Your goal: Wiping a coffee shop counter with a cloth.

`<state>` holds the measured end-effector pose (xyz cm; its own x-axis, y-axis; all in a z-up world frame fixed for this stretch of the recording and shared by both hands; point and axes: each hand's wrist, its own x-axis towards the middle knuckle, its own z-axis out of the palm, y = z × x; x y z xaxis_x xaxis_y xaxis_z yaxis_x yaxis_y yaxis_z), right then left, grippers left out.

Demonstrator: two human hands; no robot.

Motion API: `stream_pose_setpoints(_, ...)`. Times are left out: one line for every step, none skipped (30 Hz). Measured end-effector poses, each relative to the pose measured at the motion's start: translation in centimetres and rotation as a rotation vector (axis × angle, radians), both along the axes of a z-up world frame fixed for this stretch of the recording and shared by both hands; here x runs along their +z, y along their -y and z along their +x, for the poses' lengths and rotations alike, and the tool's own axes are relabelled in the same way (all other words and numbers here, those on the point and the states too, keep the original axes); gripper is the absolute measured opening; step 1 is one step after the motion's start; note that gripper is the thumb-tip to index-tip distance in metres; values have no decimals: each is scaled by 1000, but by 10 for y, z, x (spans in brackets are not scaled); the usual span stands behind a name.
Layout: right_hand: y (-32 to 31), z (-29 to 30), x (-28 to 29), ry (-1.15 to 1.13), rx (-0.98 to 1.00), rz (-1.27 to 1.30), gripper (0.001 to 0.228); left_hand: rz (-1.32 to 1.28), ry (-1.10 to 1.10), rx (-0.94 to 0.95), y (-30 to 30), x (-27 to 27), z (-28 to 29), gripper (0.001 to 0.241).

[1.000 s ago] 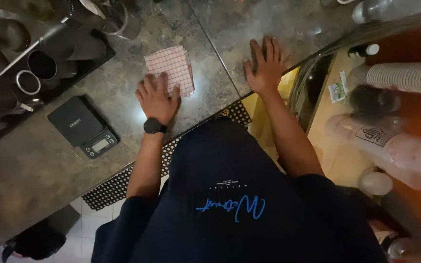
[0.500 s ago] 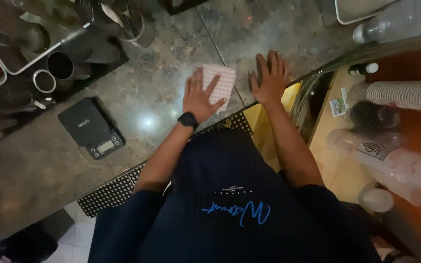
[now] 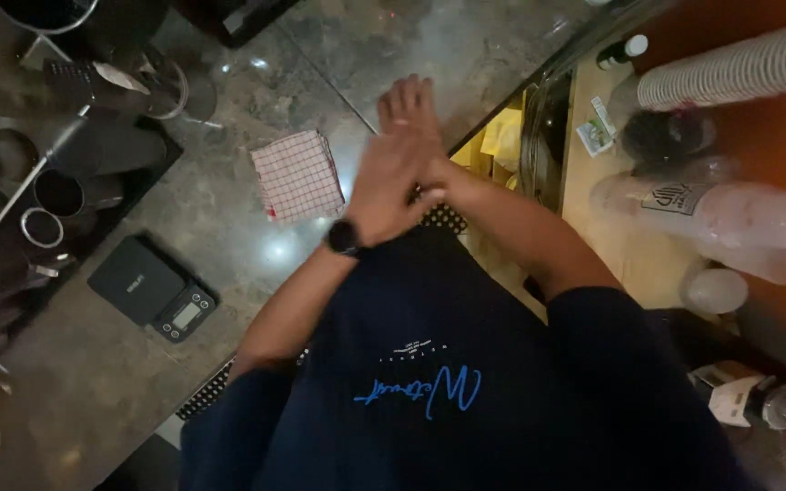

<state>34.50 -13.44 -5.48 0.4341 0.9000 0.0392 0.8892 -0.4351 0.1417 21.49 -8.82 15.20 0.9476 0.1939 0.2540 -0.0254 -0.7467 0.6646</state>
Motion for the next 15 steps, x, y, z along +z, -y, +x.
stream_pose_setpoints(-9,-7,-7,102,-28,-102,43,-44,16,-130,12,7,14,53)
stream_pose_setpoints(-11,-12,6,108,-34,-98,43,-39,21,-136,27,2,19,53)
stream_pose_setpoints(-12,-19,18,180,-6,-79,40,-118,43,-297,42,-4,23,42)
stream_pose_setpoints(-14,-25,30,252,21,-60,42,-197,64,-459,57,-10,28,32)
stream_pose_setpoints(-12,-26,28,251,20,-60,42,-197,63,-459,60,-11,30,32)
stream_pose_setpoints(-9,-28,24,221,21,-57,49,-219,16,-527,63,-13,31,33)
stream_pose_setpoints(-6,-30,21,190,23,-55,56,-241,-33,-594,67,-15,33,36)
stream_pose_setpoints(-8,-33,19,189,22,-55,56,-241,-33,-594,57,-22,32,36)
stream_pose_setpoints(-9,-37,17,135,-96,-113,58,-179,-40,-500,47,-30,31,38)
stream_pose_setpoints(-11,-41,16,81,-214,-171,70,-116,-46,-406,37,-38,30,40)
stream_pose_setpoints(-5,-44,35,81,-208,-170,70,-116,-46,-400,28,-44,24,40)
stream_pose_setpoints(0,-48,54,155,-173,116,61,-22,-54,-251,19,-51,18,44)
stream_pose_setpoints(4,-51,74,225,-135,406,61,76,-61,-101,8,-56,12,48)
stream_pose_setpoints(10,-34,53,222,-129,410,61,79,-62,-95,-1,-61,7,48)
stream_pose_setpoints(16,-17,31,-64,-37,305,56,175,-68,57,-9,-67,2,53)
